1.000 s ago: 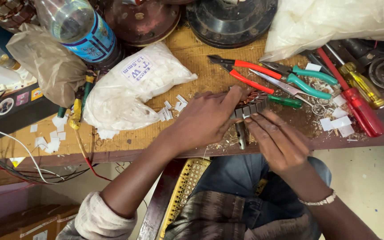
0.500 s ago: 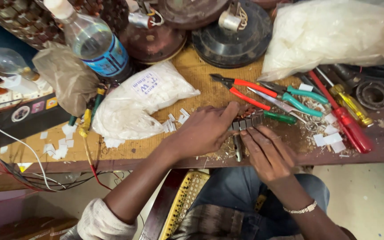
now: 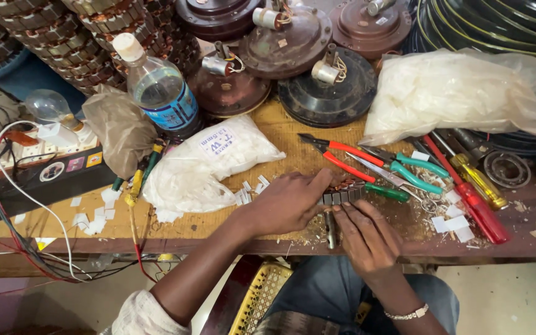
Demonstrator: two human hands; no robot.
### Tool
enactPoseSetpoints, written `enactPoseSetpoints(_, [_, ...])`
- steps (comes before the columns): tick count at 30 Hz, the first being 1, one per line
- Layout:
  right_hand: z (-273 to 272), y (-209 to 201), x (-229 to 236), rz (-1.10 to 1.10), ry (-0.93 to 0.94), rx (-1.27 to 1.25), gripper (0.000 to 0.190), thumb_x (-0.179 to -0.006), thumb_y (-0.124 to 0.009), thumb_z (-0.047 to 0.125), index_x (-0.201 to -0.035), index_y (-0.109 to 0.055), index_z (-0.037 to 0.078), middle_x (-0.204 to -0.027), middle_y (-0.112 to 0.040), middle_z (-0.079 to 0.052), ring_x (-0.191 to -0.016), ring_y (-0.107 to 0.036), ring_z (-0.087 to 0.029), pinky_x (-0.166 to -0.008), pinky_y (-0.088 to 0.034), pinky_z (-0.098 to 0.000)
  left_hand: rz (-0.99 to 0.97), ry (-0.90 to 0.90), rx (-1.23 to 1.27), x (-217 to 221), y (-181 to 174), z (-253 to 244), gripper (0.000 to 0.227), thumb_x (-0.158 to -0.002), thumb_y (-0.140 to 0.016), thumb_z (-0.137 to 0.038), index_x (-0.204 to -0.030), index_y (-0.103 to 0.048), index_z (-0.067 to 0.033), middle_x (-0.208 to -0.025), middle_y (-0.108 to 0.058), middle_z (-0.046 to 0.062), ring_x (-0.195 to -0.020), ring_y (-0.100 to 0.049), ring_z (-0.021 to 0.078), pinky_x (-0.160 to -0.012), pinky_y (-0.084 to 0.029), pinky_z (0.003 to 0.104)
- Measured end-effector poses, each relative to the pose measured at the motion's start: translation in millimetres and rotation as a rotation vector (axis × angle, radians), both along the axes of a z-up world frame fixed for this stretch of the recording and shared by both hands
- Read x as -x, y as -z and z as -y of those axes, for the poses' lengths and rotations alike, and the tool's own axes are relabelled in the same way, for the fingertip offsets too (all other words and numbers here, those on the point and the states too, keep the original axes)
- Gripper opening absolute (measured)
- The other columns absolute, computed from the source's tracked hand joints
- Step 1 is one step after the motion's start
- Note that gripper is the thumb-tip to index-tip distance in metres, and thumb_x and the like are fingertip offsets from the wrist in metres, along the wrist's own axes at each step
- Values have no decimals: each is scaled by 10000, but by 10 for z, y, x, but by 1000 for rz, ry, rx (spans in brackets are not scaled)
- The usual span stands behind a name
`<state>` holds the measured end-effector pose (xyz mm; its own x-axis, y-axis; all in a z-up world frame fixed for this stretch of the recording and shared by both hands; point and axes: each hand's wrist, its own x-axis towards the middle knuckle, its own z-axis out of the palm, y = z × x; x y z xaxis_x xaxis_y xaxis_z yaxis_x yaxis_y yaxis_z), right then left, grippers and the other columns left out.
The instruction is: The person inserts small white plastic spacers into the slots of a circular motor stator assembly. They use a green-handled screwdriver to press the spacers into place and rotate the stator to access different slots.
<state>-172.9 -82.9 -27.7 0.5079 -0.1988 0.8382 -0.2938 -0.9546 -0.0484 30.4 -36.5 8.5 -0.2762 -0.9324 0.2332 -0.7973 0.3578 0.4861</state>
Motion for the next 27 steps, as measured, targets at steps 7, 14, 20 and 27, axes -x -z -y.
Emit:
enactPoseSetpoints(7, [12, 86, -19, 25, 27, 6, 193, -803, -748, -76, -994, -762, -51, -970, -727, -142, -950, -719, -316, -802, -611, -397, 35, 3, 8, 7, -6, 4, 379, -925, -595, -85, -1247, -420, 9, -966, -668, 268, -915, -675, 474, -821, -512, 563])
enactPoseSetpoints(14, [124, 219, 17, 21, 49, -52, 288, -794, -860, 50, -1058, -745, 27, -1037, -735, -97, -982, -655, -263, -903, -494, -446, -82, 60, 5, -69, -30, -50, 462, -957, -620, -133, -1359, -418, -24, -1148, -671, 257, -1057, -651, 476, -909, -487, 556])
enactPoseSetpoints(20, [244, 160, -70, 33, -89, -477, 510, -729, -853, 112, -1212, -701, 50, -1270, -700, -93, -1160, -606, -279, -1035, -467, -409, -271, 18, 58, -103, 34, -211, 532, -950, -716, -196, -1383, -446, -44, -1380, -619, 200, -1332, -537, 435, -1100, -439, 517])
enactPoseSetpoints(27, [229, 79, -109, 45, -110, -610, 519, -701, -887, 65, -1188, -712, 93, -1234, -734, -40, -1148, -644, -224, -1037, -462, -384, -272, -343, 351, 145, 379, -364, 554, -845, -852, -288, -1264, -570, -59, -1341, -631, 152, -1273, -587, 341, -1113, -479, 478])
